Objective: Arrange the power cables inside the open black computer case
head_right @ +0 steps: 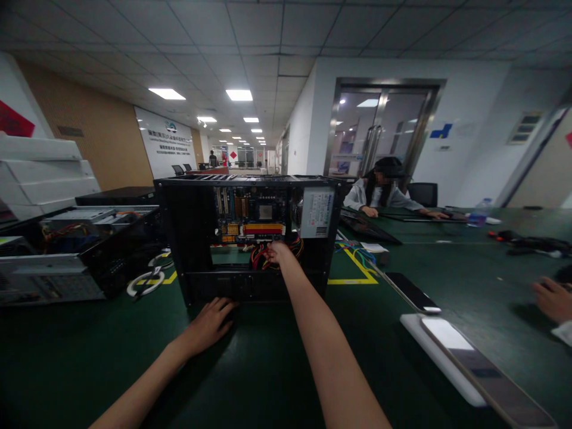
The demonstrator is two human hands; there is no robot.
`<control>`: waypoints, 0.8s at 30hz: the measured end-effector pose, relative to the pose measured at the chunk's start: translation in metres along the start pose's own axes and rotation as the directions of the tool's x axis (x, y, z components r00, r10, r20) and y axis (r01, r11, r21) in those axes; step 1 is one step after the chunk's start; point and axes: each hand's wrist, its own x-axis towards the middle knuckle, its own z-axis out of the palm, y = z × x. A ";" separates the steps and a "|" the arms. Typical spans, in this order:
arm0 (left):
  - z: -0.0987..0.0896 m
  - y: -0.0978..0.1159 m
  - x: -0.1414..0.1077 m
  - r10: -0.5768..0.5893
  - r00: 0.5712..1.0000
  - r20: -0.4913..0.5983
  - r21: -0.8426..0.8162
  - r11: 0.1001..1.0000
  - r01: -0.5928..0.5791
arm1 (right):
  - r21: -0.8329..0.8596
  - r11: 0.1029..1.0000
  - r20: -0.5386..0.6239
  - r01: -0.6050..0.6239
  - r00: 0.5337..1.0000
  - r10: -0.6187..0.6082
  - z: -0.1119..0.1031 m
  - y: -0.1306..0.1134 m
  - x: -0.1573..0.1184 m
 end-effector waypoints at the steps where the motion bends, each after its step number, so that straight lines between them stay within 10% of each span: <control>1: 0.000 0.000 0.000 0.002 1.000 0.000 0.001 1.000 -0.002 | 0.008 1.000 0.003 -0.003 1.000 0.003 0.000 0.000 0.000; 24: 0.002 -0.001 0.000 0.009 1.000 -0.010 0.017 1.000 -0.009 | 0.084 0.996 -0.020 0.036 0.999 -0.035 -0.002 0.002 0.006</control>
